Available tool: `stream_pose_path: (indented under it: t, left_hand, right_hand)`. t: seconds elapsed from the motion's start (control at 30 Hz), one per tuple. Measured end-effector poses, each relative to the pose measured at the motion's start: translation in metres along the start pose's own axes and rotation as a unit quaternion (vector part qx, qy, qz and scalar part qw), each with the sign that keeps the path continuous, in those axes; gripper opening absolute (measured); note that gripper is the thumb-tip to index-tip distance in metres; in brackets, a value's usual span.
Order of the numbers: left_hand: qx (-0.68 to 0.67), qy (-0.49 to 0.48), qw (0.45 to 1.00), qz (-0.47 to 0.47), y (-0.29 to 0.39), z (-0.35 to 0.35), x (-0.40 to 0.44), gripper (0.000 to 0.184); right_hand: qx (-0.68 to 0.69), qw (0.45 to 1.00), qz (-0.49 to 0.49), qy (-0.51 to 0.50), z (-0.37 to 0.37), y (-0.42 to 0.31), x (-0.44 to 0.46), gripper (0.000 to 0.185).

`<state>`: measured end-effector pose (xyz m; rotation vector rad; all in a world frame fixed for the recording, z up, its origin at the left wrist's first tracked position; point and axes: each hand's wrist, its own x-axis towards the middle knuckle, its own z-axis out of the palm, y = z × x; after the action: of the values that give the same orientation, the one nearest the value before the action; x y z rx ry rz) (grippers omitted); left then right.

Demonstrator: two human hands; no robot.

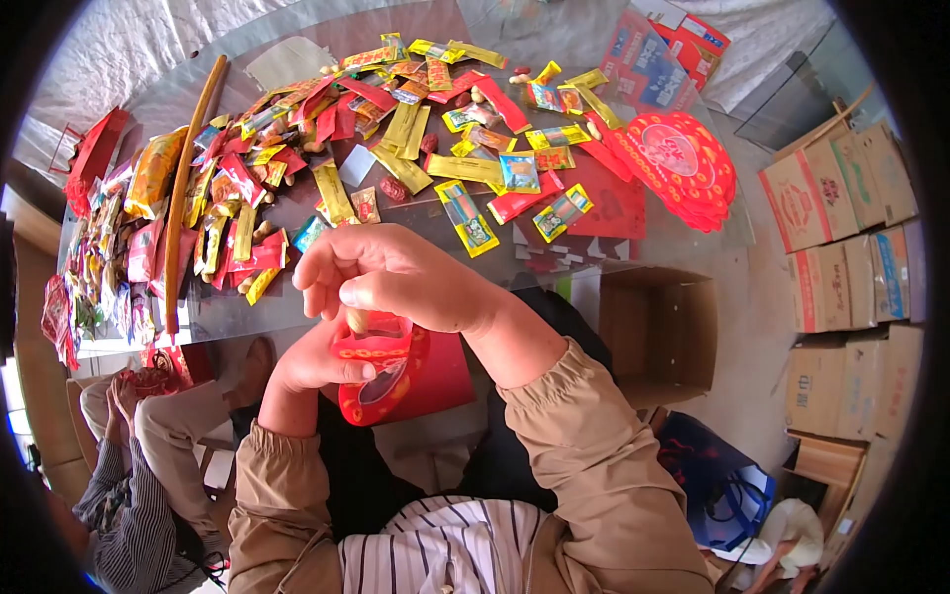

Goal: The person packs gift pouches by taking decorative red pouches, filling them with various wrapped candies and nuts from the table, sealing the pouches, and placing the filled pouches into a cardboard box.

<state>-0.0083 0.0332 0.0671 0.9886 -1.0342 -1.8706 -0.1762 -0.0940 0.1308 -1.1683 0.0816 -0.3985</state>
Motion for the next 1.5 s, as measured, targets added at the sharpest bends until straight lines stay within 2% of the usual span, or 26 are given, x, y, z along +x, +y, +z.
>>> stream_pose_path:
  t: [0.17, 0.27, 0.33, 0.4, 0.43, 0.47, 0.57, 0.63, 0.73, 0.87, 1.0, 1.1, 1.3, 1.43, 1.5]
  left_hand:
    - [-0.028, -0.029, 0.999, -0.001, 0.001, -0.001, 0.002, 0.066]
    - [-0.022, -0.039, 0.998, 0.041, -0.011, -0.002, 0.007, 0.07]
    - [0.002, -0.071, 0.997, 0.018, -0.009, 0.0, 0.01, 0.076]
    - [0.163, -0.054, 0.985, 0.025, -0.001, 0.013, 0.01, 0.077]
    - [0.242, -0.059, 0.967, 0.06, -0.007, 0.016, 0.014, 0.077]
    - [0.255, -0.07, 0.964, 0.031, -0.009, 0.02, 0.015, 0.076]
    - [0.411, -0.057, 0.909, 0.042, -0.022, 0.026, 0.018, 0.076]
    - [0.492, -0.029, 0.869, 0.046, -0.031, 0.026, 0.015, 0.076]
    - [0.581, 0.023, 0.812, 0.052, -0.047, 0.018, 0.009, 0.073]
    - [0.608, 0.044, 0.792, 0.046, -0.05, 0.014, 0.004, 0.071]
    - [0.618, 0.052, 0.783, 0.044, -0.055, 0.011, 0.003, 0.067]
    - [0.629, 0.059, 0.774, 0.044, -0.057, 0.009, 0.002, 0.063]
    - [0.64, 0.067, 0.764, 0.036, -0.05, 0.003, 0.0, 0.06]
    - [0.641, 0.068, 0.764, 0.026, -0.047, 0.0, -0.003, 0.051]
    - [0.641, 0.081, 0.761, 0.048, -0.052, -0.003, -0.004, 0.051]
  right_hand:
    - [0.031, 0.998, -0.06, 0.005, -0.008, 0.014, 0.001, 0.043]
    - [0.0, 0.995, -0.07, 0.074, -0.014, 0.014, 0.005, 0.048]
    - [-0.014, 0.99, -0.07, 0.121, -0.02, 0.018, 0.008, 0.043]
    - [-0.021, 0.986, -0.068, 0.153, -0.023, 0.023, 0.012, 0.038]
    - [-0.062, 0.986, -0.047, 0.15, -0.024, 0.024, 0.014, 0.036]
    - [-0.102, 0.983, -0.025, 0.147, -0.024, 0.025, 0.016, 0.033]
    - [-0.212, 0.97, 0.021, 0.119, -0.023, 0.04, 0.022, 0.019]
    - [-0.307, 0.947, 0.04, 0.085, -0.02, 0.044, 0.025, 0.02]
    - [-0.435, 0.893, -0.086, 0.079, -0.024, 0.06, 0.035, 0.023]
    - [-0.575, 0.792, -0.162, 0.127, -0.031, 0.066, 0.048, 0.028]
    - [-0.674, 0.724, -0.118, 0.09, -0.033, 0.076, 0.061, 0.036]
    - [-0.733, 0.662, -0.126, 0.093, -0.038, 0.092, 0.079, 0.037]
    - [-0.772, 0.62, -0.09, 0.109, -0.034, 0.102, 0.117, 0.04]
    - [-0.777, 0.599, -0.131, 0.143, -0.034, 0.098, 0.148, 0.042]
    - [-0.765, 0.617, -0.129, 0.132, -0.038, 0.101, 0.165, 0.044]
